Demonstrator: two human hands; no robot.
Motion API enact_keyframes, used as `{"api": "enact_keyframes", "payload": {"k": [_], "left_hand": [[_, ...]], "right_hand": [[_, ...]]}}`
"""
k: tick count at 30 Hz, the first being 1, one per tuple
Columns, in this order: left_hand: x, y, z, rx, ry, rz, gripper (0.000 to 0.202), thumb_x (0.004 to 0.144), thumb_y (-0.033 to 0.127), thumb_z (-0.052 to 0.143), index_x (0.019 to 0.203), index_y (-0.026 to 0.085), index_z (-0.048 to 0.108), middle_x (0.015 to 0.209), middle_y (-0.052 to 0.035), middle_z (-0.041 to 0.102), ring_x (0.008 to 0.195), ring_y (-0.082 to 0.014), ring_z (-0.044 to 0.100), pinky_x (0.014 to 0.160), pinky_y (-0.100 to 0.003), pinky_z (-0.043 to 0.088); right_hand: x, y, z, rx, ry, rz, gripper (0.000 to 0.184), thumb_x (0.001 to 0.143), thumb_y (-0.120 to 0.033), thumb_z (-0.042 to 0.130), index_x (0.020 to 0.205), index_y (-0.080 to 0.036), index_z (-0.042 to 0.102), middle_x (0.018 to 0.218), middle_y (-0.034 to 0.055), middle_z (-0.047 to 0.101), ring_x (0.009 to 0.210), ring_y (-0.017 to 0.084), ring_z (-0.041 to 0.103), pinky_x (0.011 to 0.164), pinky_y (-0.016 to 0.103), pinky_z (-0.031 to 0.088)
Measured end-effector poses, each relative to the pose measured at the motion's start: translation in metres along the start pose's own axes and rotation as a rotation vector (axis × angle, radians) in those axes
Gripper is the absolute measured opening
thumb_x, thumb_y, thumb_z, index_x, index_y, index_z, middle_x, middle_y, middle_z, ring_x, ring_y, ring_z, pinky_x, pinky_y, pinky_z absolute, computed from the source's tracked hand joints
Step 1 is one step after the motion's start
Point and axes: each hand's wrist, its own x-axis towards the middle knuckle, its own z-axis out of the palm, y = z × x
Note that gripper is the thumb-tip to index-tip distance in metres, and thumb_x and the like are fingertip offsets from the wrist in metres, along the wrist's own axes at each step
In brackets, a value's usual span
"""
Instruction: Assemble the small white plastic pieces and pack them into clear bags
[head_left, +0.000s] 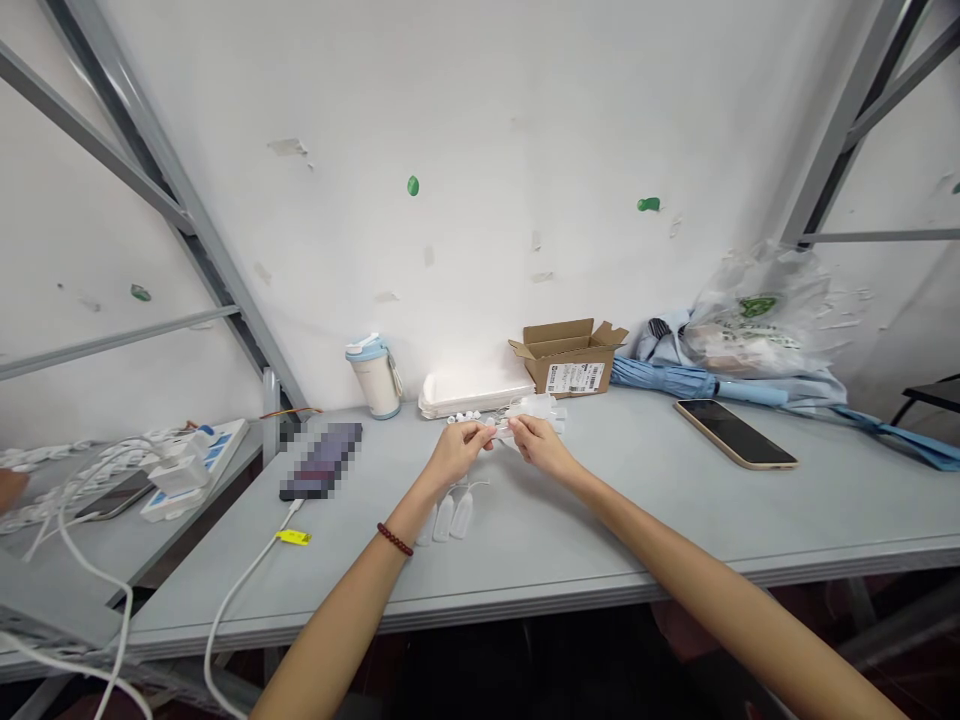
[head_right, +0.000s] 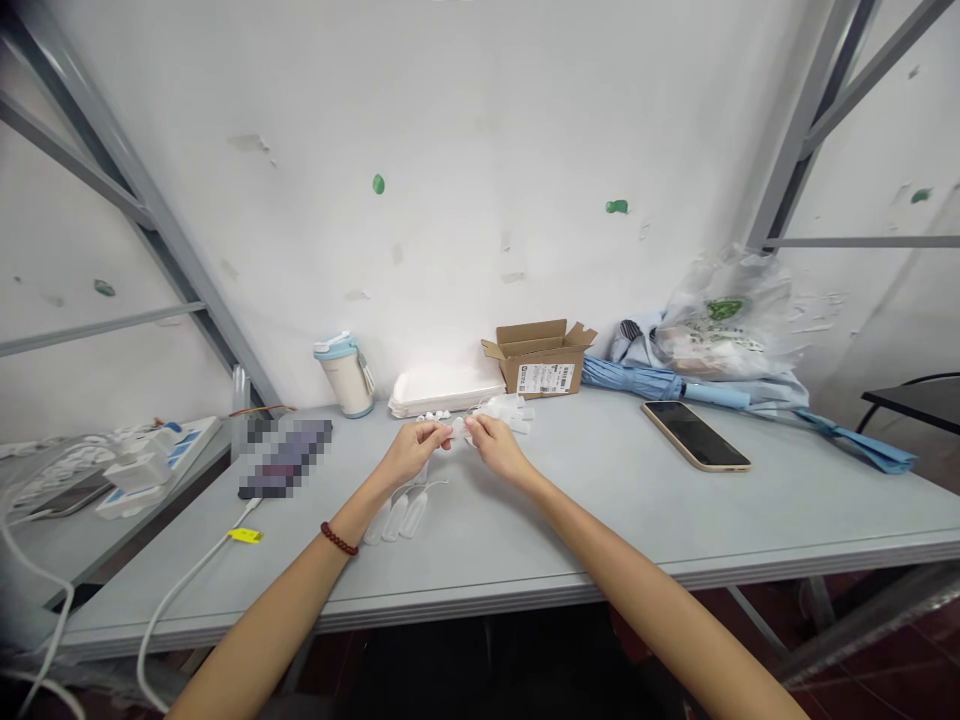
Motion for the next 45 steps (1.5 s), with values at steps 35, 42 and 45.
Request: {"api": "enact_keyframes", "payload": {"k": [35, 42, 45], "left_hand": [[0.031, -0.092, -0.039, 0.149, 0.029, 0.026, 0.028, 0.070, 0.015, 0.050, 0.080, 0.021, 0.075, 0.108, -0.0049, 0.070, 0.108, -0.0213, 0.060, 0.101, -0.038, 0.041], [0.027, -0.087, -0.041, 0.205, 0.046, -0.016, 0.028, 0.069, 0.012, 0.050, 0.077, 0.021, 0.075, 0.099, -0.0032, 0.072, 0.100, -0.0206, 0.063, 0.096, -0.036, 0.044], [0.026, -0.086, -0.042, 0.219, 0.068, -0.039, 0.028, 0.070, 0.011, 0.051, 0.080, 0.021, 0.075, 0.099, -0.0049, 0.072, 0.100, -0.0220, 0.063, 0.093, -0.035, 0.045]], "right_hand": [[0.042, 0.073, -0.050, -0.761, 0.397, -0.262, 0.041, 0.088, -0.024, 0.035, 0.116, -0.016, 0.063, 0.101, 0.0136, 0.058, 0.092, 0.025, 0.046, 0.084, 0.040, 0.042], [0.038, 0.065, -0.047, -0.796, 0.441, -0.318, 0.041, 0.089, -0.025, 0.032, 0.119, -0.019, 0.061, 0.106, 0.0118, 0.055, 0.098, 0.025, 0.044, 0.088, 0.041, 0.041], [0.033, 0.053, -0.045, -0.808, 0.446, -0.346, 0.041, 0.091, -0.025, 0.033, 0.122, -0.018, 0.059, 0.109, 0.0136, 0.054, 0.099, 0.026, 0.043, 0.089, 0.042, 0.041]]}}
